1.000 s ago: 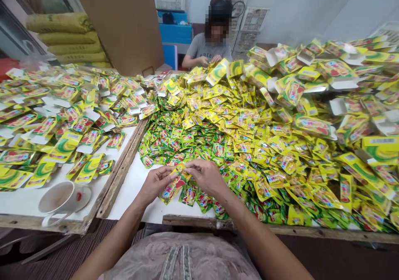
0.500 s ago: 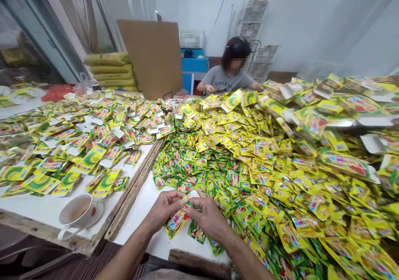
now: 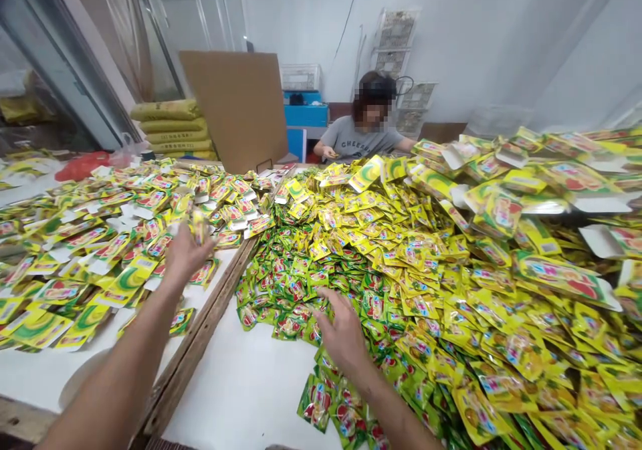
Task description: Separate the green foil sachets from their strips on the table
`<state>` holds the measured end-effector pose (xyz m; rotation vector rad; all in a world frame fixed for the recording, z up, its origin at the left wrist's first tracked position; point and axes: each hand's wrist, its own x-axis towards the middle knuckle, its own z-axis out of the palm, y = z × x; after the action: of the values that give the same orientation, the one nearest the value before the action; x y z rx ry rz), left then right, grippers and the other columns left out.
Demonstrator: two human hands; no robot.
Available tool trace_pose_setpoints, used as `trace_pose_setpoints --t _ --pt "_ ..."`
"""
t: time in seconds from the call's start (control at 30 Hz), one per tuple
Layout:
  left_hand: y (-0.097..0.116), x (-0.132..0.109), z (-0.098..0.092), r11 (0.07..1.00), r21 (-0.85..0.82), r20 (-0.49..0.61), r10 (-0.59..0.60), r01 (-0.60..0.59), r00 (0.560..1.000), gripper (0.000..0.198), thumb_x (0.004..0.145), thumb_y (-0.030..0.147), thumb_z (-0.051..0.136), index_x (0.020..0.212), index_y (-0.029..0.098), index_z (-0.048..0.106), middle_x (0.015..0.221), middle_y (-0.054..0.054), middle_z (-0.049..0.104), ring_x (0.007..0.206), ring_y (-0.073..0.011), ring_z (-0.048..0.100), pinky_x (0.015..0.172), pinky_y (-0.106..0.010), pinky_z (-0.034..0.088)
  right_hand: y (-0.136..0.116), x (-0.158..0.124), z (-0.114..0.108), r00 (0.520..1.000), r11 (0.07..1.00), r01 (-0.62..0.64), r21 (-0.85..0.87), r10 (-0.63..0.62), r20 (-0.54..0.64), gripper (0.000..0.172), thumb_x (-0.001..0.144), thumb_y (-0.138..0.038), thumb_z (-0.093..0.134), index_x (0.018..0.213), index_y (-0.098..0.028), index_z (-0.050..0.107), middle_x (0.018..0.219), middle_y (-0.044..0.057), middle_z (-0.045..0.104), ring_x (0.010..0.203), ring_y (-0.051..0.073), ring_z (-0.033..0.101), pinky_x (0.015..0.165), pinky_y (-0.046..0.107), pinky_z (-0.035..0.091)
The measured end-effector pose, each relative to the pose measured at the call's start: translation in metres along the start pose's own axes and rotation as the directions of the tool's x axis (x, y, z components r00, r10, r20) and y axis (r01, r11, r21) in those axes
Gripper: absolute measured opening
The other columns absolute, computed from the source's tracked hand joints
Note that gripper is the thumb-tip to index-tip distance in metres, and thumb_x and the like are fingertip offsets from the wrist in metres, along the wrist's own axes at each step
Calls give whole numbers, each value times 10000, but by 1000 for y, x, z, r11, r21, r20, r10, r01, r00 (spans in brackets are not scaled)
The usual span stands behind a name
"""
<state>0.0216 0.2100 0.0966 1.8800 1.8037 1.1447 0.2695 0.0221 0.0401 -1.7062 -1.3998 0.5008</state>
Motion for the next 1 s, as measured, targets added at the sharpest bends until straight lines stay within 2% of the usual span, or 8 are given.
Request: trace_pose_setpoints --t 0.07,0.27,0.33,0.43,0.53,0.67,0.87,1.0 --pt "7 38 9 972 233 -94 58 -34 994 716 679 273 615 1331 132 356 1293 -188 481 1176 -370 440 927 -470 380 8 17 -6 998 1000 -18 -17 17 -53 292 817 -340 490 1057 -209 591 1092 90 634 1012 248 574 867 420 466" --pt "24 65 109 847 418 359 176 -327 916 795 676 145 560 1402 99 239 1380 -205 406 1310 -359 282 1028 -493 276 22 88 -2 997 984 67 -166 -70 -12 293 836 -175 405 1080 -170 568 973 86 678 898 196 630 813 329 489" --pt "21 64 138 838 420 430 154 -349 889 812 650 120 576 1398 141 261 1398 -196 391 1332 -364 241 1026 -535 249 23 113 4 985 904 167 -393 -139 98 397 780 -75 421 1148 -158 546 1082 110 646 1012 216 586 867 351 453" --pt "15 65 157 850 397 450 149 -347 881 667 653 80 549 1306 132 423 1270 -202 529 1225 -354 417 970 -502 334 24 139 12 931 652 358 -668 -197 306 491 705 -24 484 1173 -157 543 1247 146 548 1240 286 395 1012 483 271" --pt "16 61 150 868 366 429 163 -336 888 515 687 50 480 1196 98 543 1074 -195 641 1053 -322 558 876 -430 424 26 146 18 902 546 422 -724 -171 397 367 759 -36 451 1060 -181 602 1122 130 614 1159 275 461 1027 529 159" --pt "22 28 118 891 277 401 233 -360 886 488 729 55 425 1174 173 588 1177 -97 616 1128 -250 521 941 -379 413 28 125 17 885 575 421 -702 -92 456 336 762 -28 444 984 -194 632 890 88 656 907 229 568 887 392 330" --pt "-4 -75 66 919 -174 537 389 -353 748 505 646 5 439 986 275 697 1420 16 388 1346 -231 267 1089 -449 248 32 65 2 906 745 343 -572 -102 410 348 801 -80 419 1020 -216 653 923 72 673 877 206 590 726 279 417" --pt "-31 -127 58 970 -231 480 180 -74 859 454 763 97 408 1164 211 588 1370 -86 422 1207 -214 464 971 -368 409 38 30 -5 992 934 14 -356 31 120 316 832 -201 409 1024 -176 660 882 64 697 789 204 623 717 297 457"
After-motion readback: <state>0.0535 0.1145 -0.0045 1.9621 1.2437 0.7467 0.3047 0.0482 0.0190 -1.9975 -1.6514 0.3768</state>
